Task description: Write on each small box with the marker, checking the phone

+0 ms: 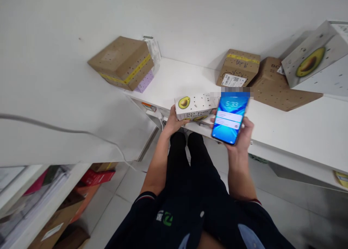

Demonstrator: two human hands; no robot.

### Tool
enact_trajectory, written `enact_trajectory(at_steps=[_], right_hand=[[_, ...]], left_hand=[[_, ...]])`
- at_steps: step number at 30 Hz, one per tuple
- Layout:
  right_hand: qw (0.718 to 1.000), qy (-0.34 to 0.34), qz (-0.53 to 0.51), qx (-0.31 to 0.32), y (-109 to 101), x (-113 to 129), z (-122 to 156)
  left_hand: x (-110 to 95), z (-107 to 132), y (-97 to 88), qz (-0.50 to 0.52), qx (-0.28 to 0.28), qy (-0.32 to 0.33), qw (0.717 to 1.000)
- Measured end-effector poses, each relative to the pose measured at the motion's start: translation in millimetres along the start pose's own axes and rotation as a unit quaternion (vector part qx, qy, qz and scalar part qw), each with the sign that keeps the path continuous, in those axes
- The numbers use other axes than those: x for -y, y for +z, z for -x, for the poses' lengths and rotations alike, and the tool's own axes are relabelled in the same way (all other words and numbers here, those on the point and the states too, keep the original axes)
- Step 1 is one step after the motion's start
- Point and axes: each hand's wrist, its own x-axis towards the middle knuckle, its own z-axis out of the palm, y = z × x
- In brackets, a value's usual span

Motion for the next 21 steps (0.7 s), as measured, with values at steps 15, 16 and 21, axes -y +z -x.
enact_trajectory(at_steps=[15, 16, 21], right_hand=[[0.532, -0.028, 0.775, -0.341, -181, 31, -34], [0.532, -0.017, 0.778, -0.333, -183, 31, -37], [0.550, -0.079, 0.770, -0.313, -178, 28, -48]], left_hand=[[-17, -24, -9.1, 0.001, -0.045, -0.090, 0.995], [-15, -33, -9.3, -0.003, -0.062, -0.090, 0.994], [13, -100, -12.8, -0.081, -0.167, -0.095, 0.978]])
